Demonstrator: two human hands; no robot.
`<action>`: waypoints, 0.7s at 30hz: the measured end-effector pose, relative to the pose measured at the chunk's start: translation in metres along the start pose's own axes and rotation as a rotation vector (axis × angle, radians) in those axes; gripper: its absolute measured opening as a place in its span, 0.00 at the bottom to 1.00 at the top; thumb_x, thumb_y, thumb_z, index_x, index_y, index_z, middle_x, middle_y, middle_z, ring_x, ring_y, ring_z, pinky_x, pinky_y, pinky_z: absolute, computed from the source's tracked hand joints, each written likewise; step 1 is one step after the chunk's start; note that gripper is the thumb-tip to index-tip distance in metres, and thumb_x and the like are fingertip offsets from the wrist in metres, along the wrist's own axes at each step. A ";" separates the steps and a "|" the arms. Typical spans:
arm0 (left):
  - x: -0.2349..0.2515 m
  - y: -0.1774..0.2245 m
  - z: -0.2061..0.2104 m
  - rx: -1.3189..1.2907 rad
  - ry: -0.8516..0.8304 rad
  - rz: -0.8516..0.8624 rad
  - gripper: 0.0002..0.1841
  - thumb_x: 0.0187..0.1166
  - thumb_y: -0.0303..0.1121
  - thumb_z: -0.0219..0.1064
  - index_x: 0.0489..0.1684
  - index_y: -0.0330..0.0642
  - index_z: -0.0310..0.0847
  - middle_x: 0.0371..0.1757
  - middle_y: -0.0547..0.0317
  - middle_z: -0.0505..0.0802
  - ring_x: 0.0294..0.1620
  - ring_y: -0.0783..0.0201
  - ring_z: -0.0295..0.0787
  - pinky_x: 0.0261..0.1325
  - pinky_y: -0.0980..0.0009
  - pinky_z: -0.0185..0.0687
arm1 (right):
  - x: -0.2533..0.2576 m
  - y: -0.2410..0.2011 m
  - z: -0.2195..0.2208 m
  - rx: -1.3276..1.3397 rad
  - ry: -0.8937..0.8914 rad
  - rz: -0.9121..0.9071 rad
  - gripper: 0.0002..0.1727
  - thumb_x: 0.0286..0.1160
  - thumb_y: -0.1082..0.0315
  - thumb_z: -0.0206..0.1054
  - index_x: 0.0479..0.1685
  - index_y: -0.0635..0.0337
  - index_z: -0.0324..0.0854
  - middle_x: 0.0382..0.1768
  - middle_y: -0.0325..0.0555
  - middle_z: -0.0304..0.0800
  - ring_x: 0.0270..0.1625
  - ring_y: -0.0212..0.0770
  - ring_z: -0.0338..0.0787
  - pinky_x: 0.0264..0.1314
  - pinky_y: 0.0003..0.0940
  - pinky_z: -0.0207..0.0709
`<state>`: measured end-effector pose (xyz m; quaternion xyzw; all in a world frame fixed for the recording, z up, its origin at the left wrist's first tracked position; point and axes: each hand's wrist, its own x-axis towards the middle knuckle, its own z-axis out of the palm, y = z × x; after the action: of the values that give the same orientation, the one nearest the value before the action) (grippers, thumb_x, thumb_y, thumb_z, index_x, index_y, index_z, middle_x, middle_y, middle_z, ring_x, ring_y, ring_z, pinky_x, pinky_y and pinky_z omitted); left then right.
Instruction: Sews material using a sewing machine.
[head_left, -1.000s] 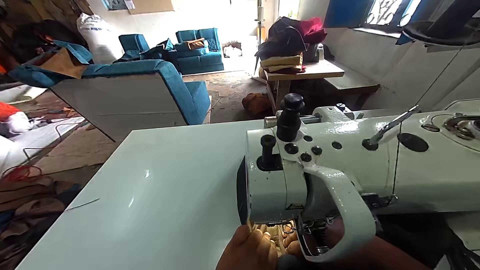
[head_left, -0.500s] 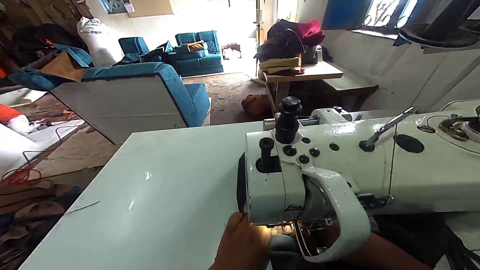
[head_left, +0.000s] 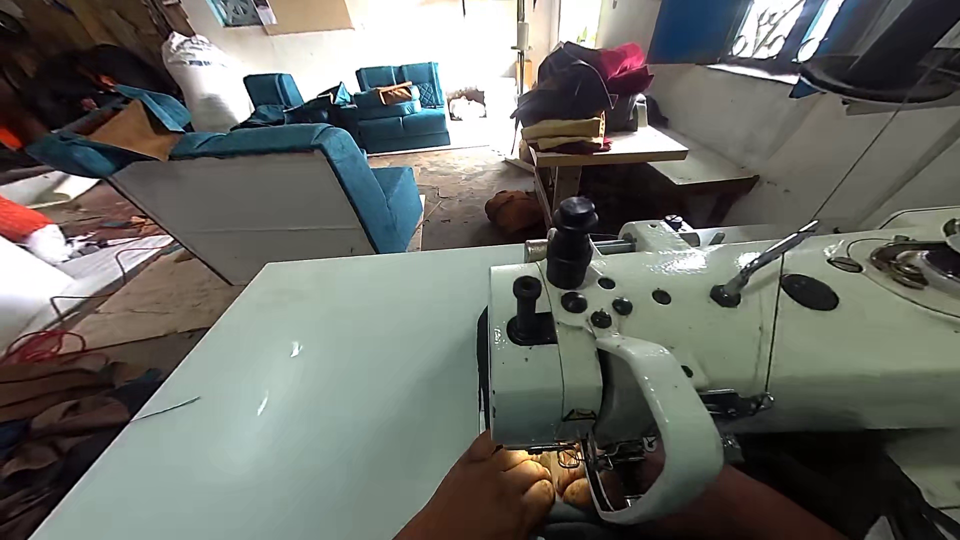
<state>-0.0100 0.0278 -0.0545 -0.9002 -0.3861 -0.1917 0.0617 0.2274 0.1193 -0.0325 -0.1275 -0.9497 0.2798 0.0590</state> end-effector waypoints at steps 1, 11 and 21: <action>0.001 0.000 -0.002 -0.013 -0.002 -0.007 0.10 0.79 0.30 0.61 0.36 0.50 0.91 0.41 0.65 0.97 0.49 0.64 0.92 0.63 0.64 0.77 | -0.002 -0.005 -0.006 0.025 -0.002 0.001 0.12 0.80 0.73 0.61 0.36 0.67 0.90 0.37 0.60 0.93 0.45 0.59 0.94 0.49 0.57 0.84; 0.003 0.001 -0.010 0.031 -0.064 -0.084 0.07 0.74 0.31 0.67 0.29 0.52 0.91 0.33 0.65 0.95 0.40 0.62 0.93 0.51 0.58 0.81 | 0.000 -0.005 -0.008 0.064 -0.050 0.049 0.13 0.81 0.72 0.59 0.38 0.68 0.89 0.40 0.61 0.93 0.48 0.60 0.93 0.52 0.58 0.81; 0.004 -0.002 0.008 0.242 0.116 -0.169 0.07 0.69 0.35 0.68 0.23 0.53 0.90 0.25 0.64 0.92 0.33 0.61 0.91 0.46 0.58 0.82 | 0.003 -0.017 -0.018 0.009 -0.096 0.349 0.17 0.87 0.66 0.54 0.45 0.68 0.88 0.45 0.65 0.92 0.54 0.63 0.91 0.56 0.64 0.79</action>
<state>-0.0063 0.0337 -0.0608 -0.8379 -0.4767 -0.1998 0.1754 0.2240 0.1155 -0.0078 -0.2767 -0.9137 0.2956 -0.0353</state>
